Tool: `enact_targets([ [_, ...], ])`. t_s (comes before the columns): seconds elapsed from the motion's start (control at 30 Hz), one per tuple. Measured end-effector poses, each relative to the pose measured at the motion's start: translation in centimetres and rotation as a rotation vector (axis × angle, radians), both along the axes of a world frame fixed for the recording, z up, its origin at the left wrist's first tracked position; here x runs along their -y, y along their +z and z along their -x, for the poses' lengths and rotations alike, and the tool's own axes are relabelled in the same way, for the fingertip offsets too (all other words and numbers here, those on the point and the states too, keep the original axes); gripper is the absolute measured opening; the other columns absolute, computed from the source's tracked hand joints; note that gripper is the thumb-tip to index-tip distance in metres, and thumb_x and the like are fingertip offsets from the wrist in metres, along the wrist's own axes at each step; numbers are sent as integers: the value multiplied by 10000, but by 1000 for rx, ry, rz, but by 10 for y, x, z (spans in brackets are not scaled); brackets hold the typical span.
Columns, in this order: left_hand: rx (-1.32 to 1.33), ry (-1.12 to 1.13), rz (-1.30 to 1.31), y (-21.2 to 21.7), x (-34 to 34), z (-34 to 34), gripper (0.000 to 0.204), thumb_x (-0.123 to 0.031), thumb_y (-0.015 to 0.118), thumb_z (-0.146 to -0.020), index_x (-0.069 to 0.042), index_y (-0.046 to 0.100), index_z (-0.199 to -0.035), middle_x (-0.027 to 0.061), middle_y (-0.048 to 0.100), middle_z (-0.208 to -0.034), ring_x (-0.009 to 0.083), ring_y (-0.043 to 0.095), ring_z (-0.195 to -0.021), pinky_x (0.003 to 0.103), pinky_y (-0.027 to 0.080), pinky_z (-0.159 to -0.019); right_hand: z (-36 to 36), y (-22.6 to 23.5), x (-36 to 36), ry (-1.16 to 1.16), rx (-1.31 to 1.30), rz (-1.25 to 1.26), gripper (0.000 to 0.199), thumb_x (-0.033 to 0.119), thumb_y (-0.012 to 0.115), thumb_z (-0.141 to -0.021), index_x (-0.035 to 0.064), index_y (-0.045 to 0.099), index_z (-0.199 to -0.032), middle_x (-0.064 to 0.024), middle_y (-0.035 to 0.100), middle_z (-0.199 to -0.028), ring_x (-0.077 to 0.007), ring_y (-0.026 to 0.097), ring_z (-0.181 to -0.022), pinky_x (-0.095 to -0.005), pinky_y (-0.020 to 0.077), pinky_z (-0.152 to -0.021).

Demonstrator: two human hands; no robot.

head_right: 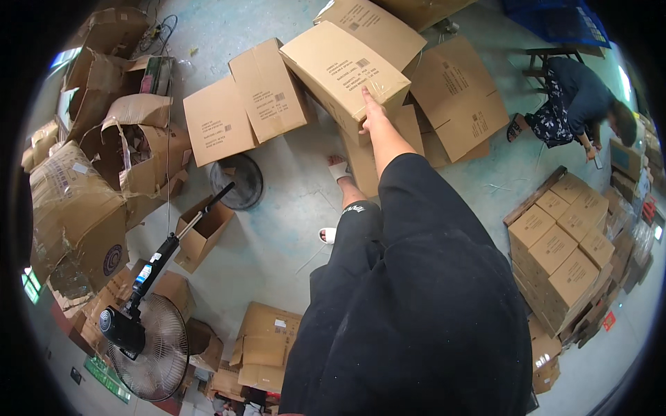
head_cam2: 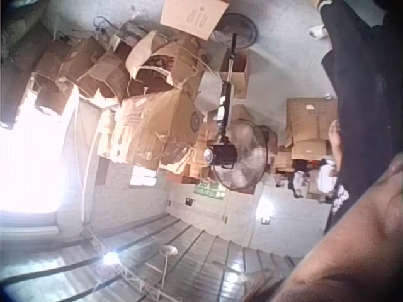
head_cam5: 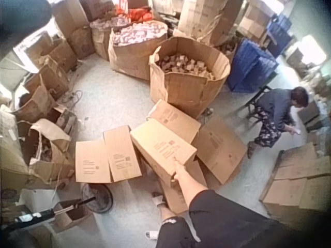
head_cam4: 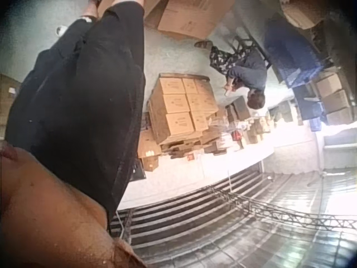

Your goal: The person packs wrapped items into a cardboard box, tapes the box closed using a tape dispenser, and stacks it onto a pile of boxes. The person then brings over another box, lines it with a plastic sheet, and places more wrapped items inside.

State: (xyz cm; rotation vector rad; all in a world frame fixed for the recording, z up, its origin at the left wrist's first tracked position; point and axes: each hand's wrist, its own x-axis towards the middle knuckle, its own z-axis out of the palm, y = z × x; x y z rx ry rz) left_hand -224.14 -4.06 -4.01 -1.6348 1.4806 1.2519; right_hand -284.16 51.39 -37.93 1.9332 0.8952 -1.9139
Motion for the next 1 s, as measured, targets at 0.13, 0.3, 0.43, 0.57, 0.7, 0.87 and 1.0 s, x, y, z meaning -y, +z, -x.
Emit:
enact_targets([
  [0.13, -46, 138, 101, 31, -34, 95, 297, -278, 495, -1035, -64, 575, -1224, 100, 692, -1022, 194, 679, -810, 289, 528, -672, -8, -12, 17, -60, -28, -48, 1014, 482, 870, -688, 150, 339, -1486, -145, 410, -1501, -440, 392, -1342, -766, 206, -1028],
  [0.3, 20, 101, 94, 26, -39, 111, 285, -274, 506, -1031, -67, 588, -1209, 91, 694, -1026, 180, 679, -814, 268, 522, -664, -5, -17, 13, -47, -37, -50, 841, 394, 835, -768, 149, 394, -1441, -146, 478, -1440, -454, 467, -1270, -794, 221, -985],
  [0.43, 14, 102, 61, 21, -61, 103, 281, -264, 518, -1028, -64, 592, -1211, 92, 695, -1022, 168, 680, -815, 259, 519, -659, -5, -13, 10, -65, -65, -55, 726, 346, 817, -799, 184, 444, -1400, -125, 513, -1399, -436, 506, -1226, -810, 239, -947],
  [0.57, -38, 90, 17, 9, -67, 72, 288, -263, 516, -1028, -62, 592, -1219, 93, 694, -1033, 162, 678, -814, 253, 517, -662, -14, -2, 19, -68, -94, -79, 638, 341, 799, -818, 223, 490, -1364, -99, 537, -1369, -416, 529, -1200, -809, 280, -904],
  [0.7, -96, 65, 71, -5, -81, 47, 299, -262, 511, -1029, -59, 591, -1233, 98, 689, -1068, 162, 675, -815, 253, 523, -680, -32, 7, 21, -107, -137, -33, 605, 373, 772, -837, 249, 496, -1361, -79, 535, -1375, -412, 537, -1186, -795, 296, -886],
  [0.87, -242, 208, 102, -35, -106, 2, 318, -268, 508, -1028, -48, 585, -1245, 109, 685, -1087, 155, 667, -804, 264, 535, -701, -70, 18, 11, 28, -393, 46, 615, 537, 706, -833, 345, 485, -1374, -56, 454, -1466, -398, 410, -1308, -774, 219, -953],
  [1.0, -294, 242, 137, -69, -143, -51, 319, -264, 502, -1028, -31, 589, -1228, 104, 679, -1067, 155, 655, -800, 283, 545, -701, -104, 36, 1, 130, -341, 6, 686, 548, 718, -817, 256, 484, -1392, -92, 481, -1444, -402, 445, -1284, -736, 307, -949],
])
